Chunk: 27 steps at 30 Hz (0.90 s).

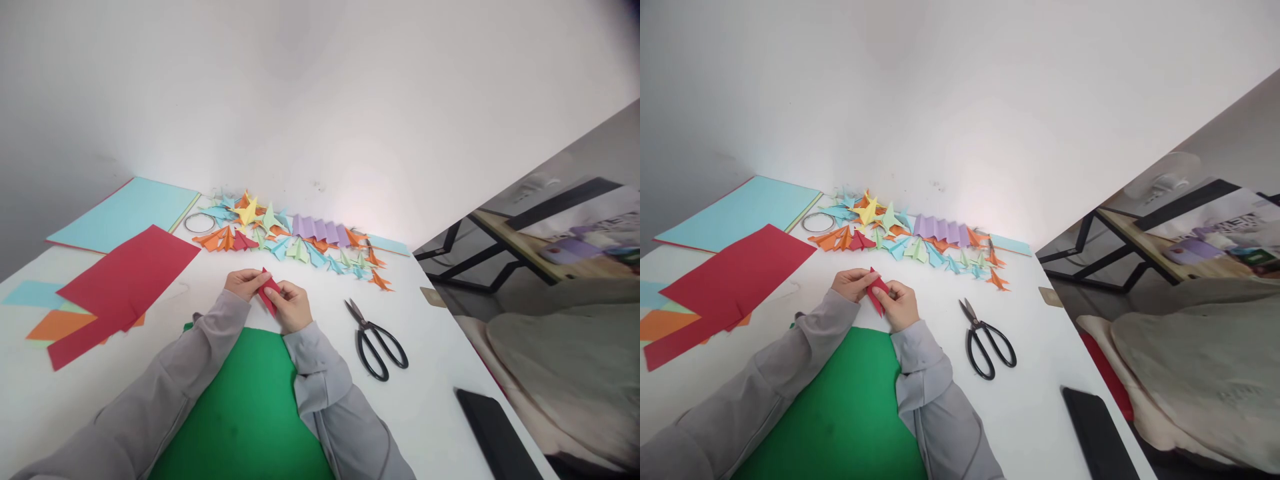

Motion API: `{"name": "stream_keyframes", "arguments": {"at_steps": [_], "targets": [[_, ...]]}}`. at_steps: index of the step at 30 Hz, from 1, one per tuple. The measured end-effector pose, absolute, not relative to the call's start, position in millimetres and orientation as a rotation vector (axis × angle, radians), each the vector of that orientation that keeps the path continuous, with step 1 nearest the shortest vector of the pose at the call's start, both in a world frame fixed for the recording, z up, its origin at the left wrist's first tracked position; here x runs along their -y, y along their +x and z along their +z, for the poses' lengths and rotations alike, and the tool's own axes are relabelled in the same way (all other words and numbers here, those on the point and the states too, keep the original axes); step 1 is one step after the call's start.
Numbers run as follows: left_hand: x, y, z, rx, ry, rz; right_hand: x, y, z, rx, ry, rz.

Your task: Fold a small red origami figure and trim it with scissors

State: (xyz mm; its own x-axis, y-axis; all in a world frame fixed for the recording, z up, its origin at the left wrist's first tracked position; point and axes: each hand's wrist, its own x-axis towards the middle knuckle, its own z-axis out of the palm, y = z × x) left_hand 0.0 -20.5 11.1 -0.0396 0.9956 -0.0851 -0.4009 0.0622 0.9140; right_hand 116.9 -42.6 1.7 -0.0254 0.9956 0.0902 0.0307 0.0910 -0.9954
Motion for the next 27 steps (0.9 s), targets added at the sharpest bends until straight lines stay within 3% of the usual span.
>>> {"name": "stream_keyframes", "arguments": {"at_steps": [15, 27], "targets": [[17, -4, 7, -1.212, 0.956, 1.443, 44, 118, 2, 1.321, -1.102, 1.249], [26, -2, 15, -0.907, 0.876, 1.245, 42, 119, 4, 1.103, -1.146, 1.188]]}}
